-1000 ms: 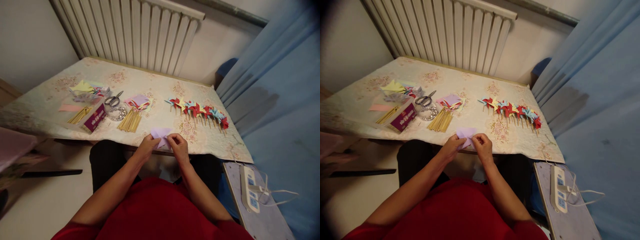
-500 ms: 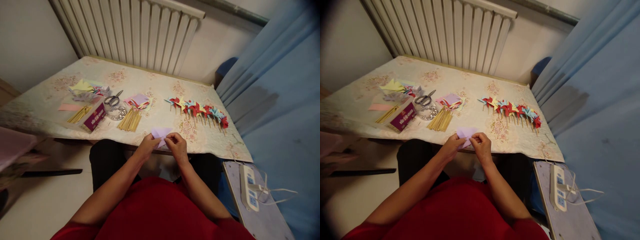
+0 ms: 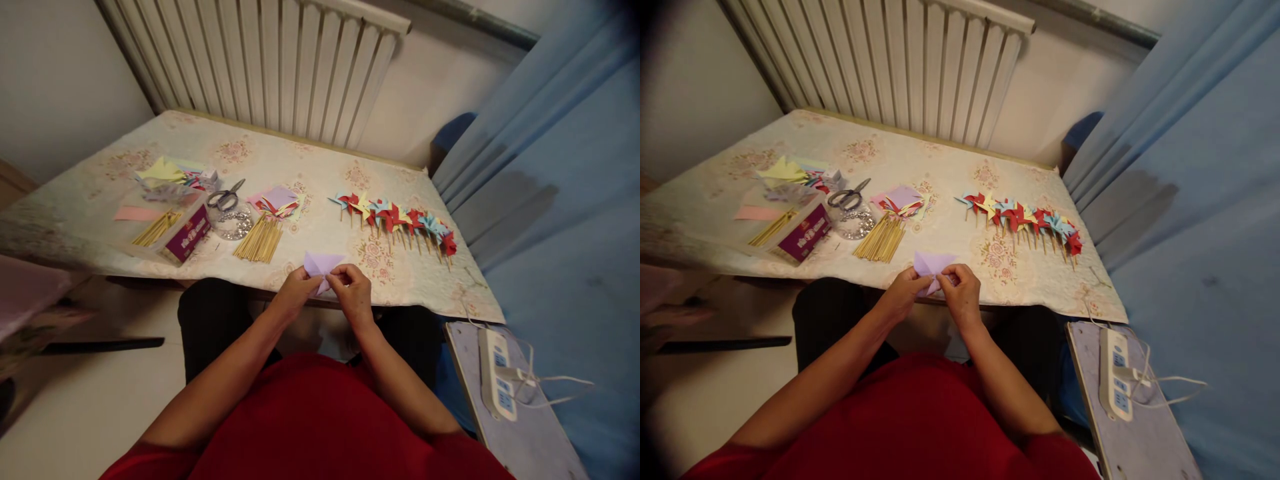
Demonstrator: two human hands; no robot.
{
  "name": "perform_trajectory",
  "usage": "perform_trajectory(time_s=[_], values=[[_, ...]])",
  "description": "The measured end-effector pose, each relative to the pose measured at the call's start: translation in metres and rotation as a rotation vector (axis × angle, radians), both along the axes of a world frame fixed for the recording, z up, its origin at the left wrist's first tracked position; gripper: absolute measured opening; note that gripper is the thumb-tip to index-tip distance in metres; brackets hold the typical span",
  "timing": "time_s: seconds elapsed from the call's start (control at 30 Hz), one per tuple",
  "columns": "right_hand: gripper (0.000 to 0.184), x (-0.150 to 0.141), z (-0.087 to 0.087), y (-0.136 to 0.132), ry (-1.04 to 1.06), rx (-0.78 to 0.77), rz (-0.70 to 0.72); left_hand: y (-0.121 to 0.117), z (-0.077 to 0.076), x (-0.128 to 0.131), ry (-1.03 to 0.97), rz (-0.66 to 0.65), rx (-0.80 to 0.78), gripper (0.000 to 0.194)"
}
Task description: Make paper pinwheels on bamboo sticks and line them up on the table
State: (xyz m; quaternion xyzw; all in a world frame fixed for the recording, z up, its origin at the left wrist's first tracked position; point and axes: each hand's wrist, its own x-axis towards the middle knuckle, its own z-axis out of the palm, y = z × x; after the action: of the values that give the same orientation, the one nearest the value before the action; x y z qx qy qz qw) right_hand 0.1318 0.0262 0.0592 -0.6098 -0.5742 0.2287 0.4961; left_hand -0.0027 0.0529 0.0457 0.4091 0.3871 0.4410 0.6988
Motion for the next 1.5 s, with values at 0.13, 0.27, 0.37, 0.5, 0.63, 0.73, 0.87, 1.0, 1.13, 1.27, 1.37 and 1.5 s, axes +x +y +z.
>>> perform_trajectory(time_s=[0.13,0.27,0.37,0.5,0.63,0.73,0.87,1.0,1.13,1.27,1.37,1.5], values=[[0.008,-0.002,0.000,0.000,-0.055,0.008,-0.028,0.000,0.000,0.000,0.014,-0.004,0.015,0.030],[0.008,-0.003,0.002,-0.001,-0.071,-0.007,-0.057,0.000,0.002,-0.003,0.002,-0.032,0.010,0.034],[0.009,-0.004,0.003,-0.001,-0.069,-0.018,-0.073,-0.001,0.004,-0.005,-0.003,-0.060,-0.007,0.037],[0.010,-0.004,0.003,-0.001,-0.061,-0.027,-0.084,-0.001,0.008,-0.005,0.009,-0.067,-0.014,0.037],[0.011,-0.007,0.002,-0.002,-0.035,-0.046,-0.084,-0.002,0.008,-0.002,0.010,-0.052,-0.003,0.031],[0.015,-0.008,0.005,-0.003,0.021,-0.073,-0.097,-0.001,0.007,-0.001,0.031,-0.043,0.000,0.028],[0.028,0.009,0.013,0.003,0.093,-0.053,-0.183,0.002,0.009,-0.006,0.103,-0.057,0.009,0.026],[0.041,0.038,0.018,0.017,0.203,-0.177,0.022,0.007,0.016,-0.014,0.264,-0.187,0.074,0.015],[0.031,0.050,0.019,0.023,0.233,-0.429,0.429,0.013,0.020,-0.020,0.410,-0.341,0.215,0.012],[0.026,0.046,0.016,0.022,0.230,-0.555,0.554,0.017,0.023,-0.020,0.469,-0.415,0.274,0.016],[0.023,0.042,0.011,0.021,0.170,-0.566,0.562,0.019,0.027,-0.018,0.547,-0.430,0.303,0.014],[0.018,0.040,0.004,0.021,0.063,-0.557,0.498,0.022,0.029,-0.015,0.626,-0.442,0.304,0.010]])
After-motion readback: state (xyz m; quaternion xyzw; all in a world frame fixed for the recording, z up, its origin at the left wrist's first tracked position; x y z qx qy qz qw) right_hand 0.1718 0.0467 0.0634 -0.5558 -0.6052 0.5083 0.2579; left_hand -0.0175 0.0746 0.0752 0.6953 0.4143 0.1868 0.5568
